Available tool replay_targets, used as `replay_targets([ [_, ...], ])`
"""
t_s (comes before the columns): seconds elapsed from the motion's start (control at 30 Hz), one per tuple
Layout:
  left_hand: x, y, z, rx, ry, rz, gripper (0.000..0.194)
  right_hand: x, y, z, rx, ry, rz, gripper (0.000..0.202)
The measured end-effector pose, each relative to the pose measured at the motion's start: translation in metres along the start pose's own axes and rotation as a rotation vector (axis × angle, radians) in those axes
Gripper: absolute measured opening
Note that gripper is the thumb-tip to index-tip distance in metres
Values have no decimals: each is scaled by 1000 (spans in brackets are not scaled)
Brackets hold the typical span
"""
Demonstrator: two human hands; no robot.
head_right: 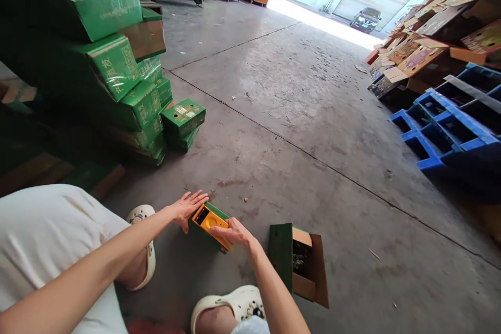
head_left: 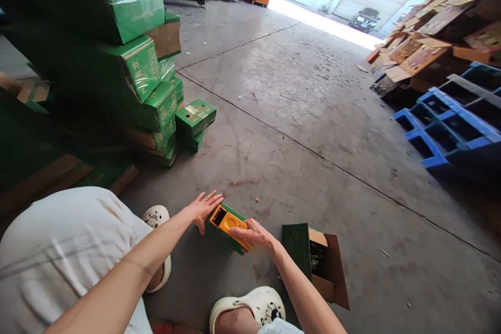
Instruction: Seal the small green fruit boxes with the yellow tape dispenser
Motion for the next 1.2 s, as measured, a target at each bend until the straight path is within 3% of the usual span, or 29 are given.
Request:
replay_targets([
  [0.17,-2,-14,-7,160,81,-125,137,-12,0,-6,-31,-8,-48,61],
  [0.4,-3,-18,-11,218,110,-188,130,-28,-12,-26,-83,40,-207,61],
  [0.6,-3,-17,-10,215,132,-179,132,-4,-25,-45,-115,78,-177,60],
  [0.73,-3,-17,-9,198,123,-154,132,15,-30,-34,-37,131,-213,61],
  [0.87,1,-17,-8,166,97,-80,131,18,-29,-22,61,152,-251,54],
  [0.97,11,-12,-2,156,87,8,135,12,-27,-20,88,158,-232,51],
  [1.13,39,14,19,165,68,31,135,10,-23,-25,75,186,-160,52],
  [1.2,46,20,22,184,64,18,138,10,-26,-26,133,159,-106,51],
])
Point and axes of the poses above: each hand's wrist, its own z-axis towards the middle knuckle, its own y-axis out of the palm, x = y × z, the point moved 10 cm from there along z, towards the middle knuckle, and after that the axes turned 1 degree about z, right-handed, at the moved point
